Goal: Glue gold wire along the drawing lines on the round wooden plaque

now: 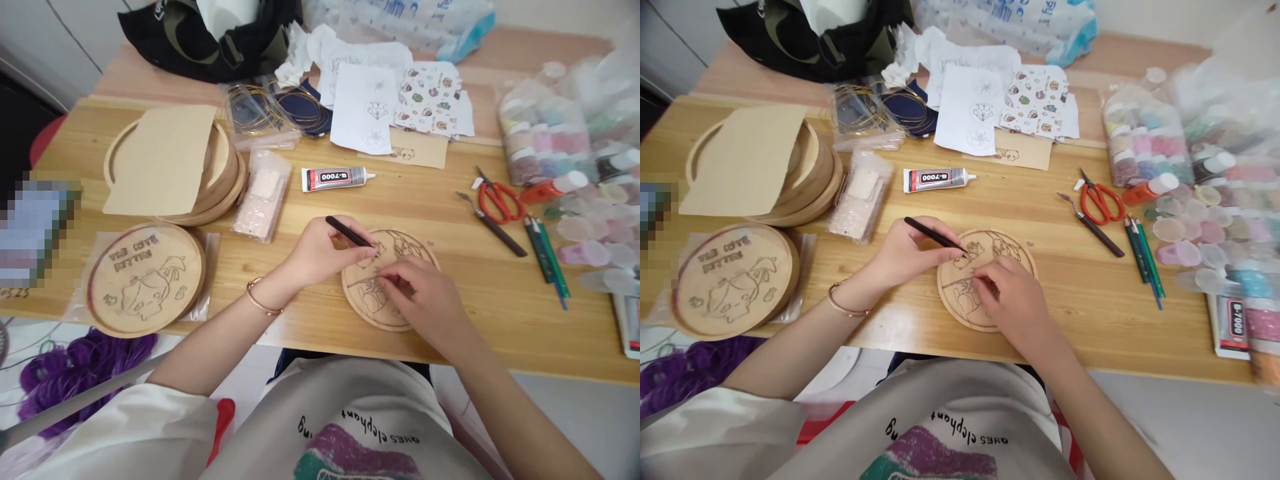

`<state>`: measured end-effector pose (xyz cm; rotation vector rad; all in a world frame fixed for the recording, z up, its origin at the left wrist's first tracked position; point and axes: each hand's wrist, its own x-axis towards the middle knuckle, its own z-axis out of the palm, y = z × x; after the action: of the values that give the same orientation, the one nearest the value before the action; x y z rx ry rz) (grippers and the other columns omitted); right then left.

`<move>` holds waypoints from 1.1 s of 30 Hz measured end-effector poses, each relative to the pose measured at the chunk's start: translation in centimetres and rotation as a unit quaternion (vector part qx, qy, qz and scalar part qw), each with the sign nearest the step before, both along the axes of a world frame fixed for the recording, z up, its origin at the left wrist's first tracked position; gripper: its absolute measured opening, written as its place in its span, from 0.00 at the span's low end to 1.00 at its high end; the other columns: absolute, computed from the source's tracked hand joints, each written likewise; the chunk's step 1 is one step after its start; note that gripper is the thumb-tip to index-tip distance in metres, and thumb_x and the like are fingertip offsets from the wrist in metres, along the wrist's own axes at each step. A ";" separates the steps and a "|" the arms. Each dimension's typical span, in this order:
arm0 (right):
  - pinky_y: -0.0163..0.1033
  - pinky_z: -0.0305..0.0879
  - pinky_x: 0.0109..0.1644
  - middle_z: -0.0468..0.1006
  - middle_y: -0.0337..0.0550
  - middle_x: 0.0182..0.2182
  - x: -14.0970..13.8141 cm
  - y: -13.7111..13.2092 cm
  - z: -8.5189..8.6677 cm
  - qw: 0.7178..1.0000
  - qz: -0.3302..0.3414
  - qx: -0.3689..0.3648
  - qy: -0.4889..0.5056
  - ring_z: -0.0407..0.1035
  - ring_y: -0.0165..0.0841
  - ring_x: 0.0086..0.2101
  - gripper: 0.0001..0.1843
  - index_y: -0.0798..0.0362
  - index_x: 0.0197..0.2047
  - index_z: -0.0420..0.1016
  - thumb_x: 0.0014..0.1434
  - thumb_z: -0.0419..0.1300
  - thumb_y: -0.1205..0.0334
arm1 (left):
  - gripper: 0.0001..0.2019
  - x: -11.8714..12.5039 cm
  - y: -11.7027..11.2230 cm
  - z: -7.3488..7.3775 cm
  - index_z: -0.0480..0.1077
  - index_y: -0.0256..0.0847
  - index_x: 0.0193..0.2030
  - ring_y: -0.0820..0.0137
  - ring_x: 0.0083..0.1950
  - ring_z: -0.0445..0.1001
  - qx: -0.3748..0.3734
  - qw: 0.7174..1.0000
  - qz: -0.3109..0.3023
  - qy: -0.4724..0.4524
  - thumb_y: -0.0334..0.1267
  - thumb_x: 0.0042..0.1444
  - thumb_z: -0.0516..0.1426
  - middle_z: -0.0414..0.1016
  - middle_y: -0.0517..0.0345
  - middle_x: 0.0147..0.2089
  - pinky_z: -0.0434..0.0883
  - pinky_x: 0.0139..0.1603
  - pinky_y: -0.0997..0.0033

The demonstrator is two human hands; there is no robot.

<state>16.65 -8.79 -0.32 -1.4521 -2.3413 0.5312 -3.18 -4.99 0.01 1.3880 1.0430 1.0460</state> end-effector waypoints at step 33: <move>0.39 0.68 0.34 0.78 0.43 0.29 -0.8 -0.8 -0.3 0.984 0.057 0.160 -0.053 0.71 0.35 0.31 0.09 0.54 0.33 0.76 0.62 0.55 0.69 | 0.05 0.0 -0.1 -0.3 0.77 0.36 0.30 0.71 0.34 0.77 0.007 1.000 -0.010 0.012 0.31 0.45 0.67 0.80 0.56 0.32 0.74 0.37 0.73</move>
<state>15.80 -9.63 -0.63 -1.2310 -2.4639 0.0960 -3.18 -5.10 -0.25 1.4227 1.0385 1.0277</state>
